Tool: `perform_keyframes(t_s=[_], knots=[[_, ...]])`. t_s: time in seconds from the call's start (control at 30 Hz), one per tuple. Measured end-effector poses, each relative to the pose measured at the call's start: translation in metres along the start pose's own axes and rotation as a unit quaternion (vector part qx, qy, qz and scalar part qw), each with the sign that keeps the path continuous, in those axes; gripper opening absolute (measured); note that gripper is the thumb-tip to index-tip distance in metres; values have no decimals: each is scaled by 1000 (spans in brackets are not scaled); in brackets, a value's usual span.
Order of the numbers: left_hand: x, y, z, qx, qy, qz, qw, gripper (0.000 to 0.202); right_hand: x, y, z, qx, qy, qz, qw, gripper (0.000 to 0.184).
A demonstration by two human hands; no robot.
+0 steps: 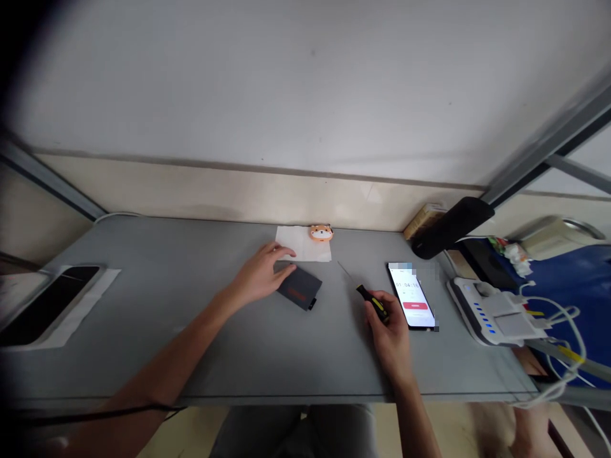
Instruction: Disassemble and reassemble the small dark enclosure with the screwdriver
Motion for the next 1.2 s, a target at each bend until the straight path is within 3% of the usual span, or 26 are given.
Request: perform_keyframes(t_s=[0.13,0.3,0.57,0.67,0.87,1.2], knots=[[5,2,-17,79,-119,-4,990,31,-1,-11,-1,31,6,26,999,42],[3,-2,-27,179,-181,-6,967,38,-15,-40,-16,69,21,81,994,39],[-7,-5,-26,187,-111,-4,976,36,-60,-97,-57,144,4,227,963,41],[-6,-5,-23,198,-106,-2,974,34,-65,-96,-59,154,14,249,956,41],[-2,-6,-20,184,-128,-26,974,15,-56,-80,-67,139,-24,263,955,43],[-3,-11,-20,202,-117,-5,972,13,-51,-83,-61,124,29,284,950,41]])
Point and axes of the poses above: each hand's wrist, its own x-axis away from the middle knuckle, its own z-axis out of the back of the hand, y = z × x, the point moved 8 cm from there along -x, towards the middle knuckle, and after that the axes turned 7 degrees about x, right-handed, at the moved point
